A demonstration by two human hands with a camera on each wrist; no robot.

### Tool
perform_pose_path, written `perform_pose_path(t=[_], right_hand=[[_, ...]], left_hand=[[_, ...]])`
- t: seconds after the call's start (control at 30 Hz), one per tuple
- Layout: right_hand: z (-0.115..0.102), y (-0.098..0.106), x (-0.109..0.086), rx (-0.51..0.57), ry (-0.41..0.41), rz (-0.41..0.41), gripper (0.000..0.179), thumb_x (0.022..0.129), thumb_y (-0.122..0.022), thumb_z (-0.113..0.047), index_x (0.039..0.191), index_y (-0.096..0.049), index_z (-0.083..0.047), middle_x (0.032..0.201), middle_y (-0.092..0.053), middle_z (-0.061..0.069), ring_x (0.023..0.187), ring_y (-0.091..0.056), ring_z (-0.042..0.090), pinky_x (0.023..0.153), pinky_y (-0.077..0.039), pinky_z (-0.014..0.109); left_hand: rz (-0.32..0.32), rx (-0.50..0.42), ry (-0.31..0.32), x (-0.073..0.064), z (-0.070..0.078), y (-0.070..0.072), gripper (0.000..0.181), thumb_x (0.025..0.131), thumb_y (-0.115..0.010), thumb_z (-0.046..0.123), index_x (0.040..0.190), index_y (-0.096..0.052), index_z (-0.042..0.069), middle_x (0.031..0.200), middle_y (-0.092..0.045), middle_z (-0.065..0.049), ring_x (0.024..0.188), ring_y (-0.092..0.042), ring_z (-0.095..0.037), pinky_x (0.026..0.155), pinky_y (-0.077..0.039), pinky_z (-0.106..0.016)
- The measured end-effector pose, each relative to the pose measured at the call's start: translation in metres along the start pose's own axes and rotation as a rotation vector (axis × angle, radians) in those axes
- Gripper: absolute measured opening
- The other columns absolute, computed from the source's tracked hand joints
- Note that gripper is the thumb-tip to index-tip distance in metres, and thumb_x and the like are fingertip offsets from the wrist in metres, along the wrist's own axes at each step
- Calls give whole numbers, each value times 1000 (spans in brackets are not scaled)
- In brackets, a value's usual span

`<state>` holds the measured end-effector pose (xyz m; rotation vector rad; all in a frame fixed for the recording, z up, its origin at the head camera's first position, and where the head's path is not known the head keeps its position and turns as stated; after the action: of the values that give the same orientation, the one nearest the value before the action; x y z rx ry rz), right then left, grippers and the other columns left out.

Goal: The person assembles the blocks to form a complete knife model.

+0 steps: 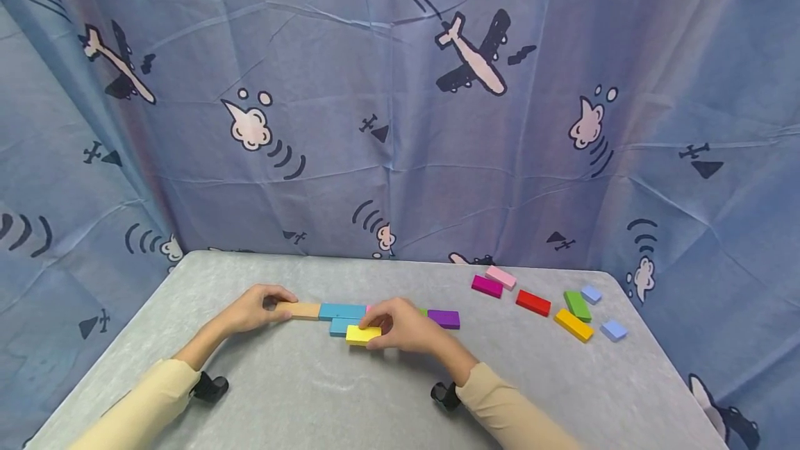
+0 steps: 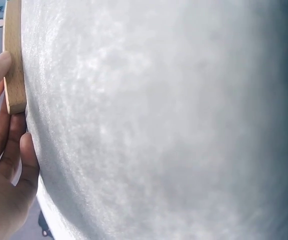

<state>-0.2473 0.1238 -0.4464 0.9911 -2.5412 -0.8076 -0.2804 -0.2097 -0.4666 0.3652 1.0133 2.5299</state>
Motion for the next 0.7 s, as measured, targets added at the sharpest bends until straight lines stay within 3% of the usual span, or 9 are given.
perform_pose_path(t=[0.37, 0.7], right_hand=[[-2, -21, 19, 20, 20, 6, 27, 80, -87, -4, 105, -78, -8, 99, -71, -4, 86, -66, 14, 79, -57, 33], [-6, -26, 27, -58, -9, 2, 26, 79, -89, -6, 101, -77, -10, 94, -70, -7, 84, -64, 13, 76, -55, 27]], left_hand=[[-4, -4, 19, 0, -3, -2, 21, 88, -80, 6, 109, -76, 5, 104, -70, -3, 94, -62, -22, 86, -50, -44], [-5, -1, 17, 1, -1, 0, 21, 89, -80, 6, 109, -75, 4, 104, -70, -3, 95, -62, -23, 86, -50, -42]])
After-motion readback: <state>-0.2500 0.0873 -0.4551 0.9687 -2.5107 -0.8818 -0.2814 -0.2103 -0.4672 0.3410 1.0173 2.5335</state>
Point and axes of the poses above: each hand's wrist, its own x-axis towards the middle knuckle, its own y-axis out of the back of the hand, z = x × y, the point moved 2 cm from there along x, towards the middle knuckle
